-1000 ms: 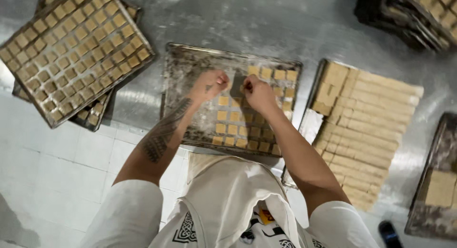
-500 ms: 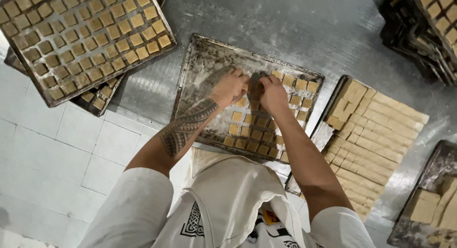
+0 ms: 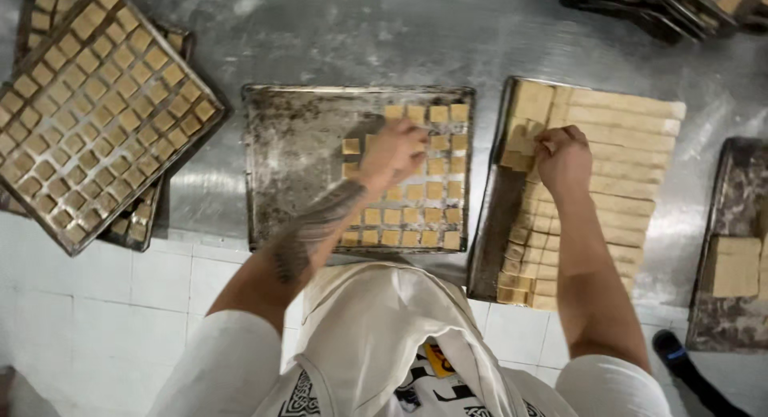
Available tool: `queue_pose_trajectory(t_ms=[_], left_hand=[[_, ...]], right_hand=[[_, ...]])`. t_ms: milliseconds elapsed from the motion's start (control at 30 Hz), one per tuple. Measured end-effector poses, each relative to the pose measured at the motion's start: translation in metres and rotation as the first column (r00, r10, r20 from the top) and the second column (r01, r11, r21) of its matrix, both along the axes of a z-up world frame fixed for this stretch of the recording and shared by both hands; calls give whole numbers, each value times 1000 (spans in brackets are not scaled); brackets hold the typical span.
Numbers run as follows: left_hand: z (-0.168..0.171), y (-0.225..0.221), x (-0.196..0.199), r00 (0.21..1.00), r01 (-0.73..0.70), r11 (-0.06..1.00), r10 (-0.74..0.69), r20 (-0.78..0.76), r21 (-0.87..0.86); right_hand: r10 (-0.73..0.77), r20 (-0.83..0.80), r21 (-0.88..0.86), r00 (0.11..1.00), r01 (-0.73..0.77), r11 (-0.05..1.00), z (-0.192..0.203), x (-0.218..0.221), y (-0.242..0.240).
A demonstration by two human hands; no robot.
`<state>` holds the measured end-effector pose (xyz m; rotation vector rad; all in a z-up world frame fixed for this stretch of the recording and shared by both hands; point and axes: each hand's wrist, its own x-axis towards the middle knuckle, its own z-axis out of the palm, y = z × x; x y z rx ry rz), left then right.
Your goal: The person picks up small square pieces of dough from a larger stack and arranges them into rows and columns on a metal baking tray by hand.
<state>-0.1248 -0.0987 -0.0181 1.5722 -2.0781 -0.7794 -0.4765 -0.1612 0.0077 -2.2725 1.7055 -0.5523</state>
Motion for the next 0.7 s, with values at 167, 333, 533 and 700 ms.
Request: queue_pose_trajectory(t_ms=[167, 333, 533, 700], left_hand=[[8, -27, -109, 983, 172, 985, -169, 66, -30], [14, -44, -156, 945, 289, 957, -279, 172, -35], [12, -52, -174, 924, 255, 965, -260, 280, 55], [5, -53, -173, 927, 277, 959, -283, 244, 60]], right_hand=[[188, -81, -35, 979, -192, 981, -13, -27, 11], [221, -153, 40, 963, -217, 975, -12, -19, 22], [250, -144, 25, 957, -249, 968, 1, -23, 21], [243, -65, 6, 968, -243, 970, 2, -24, 24]])
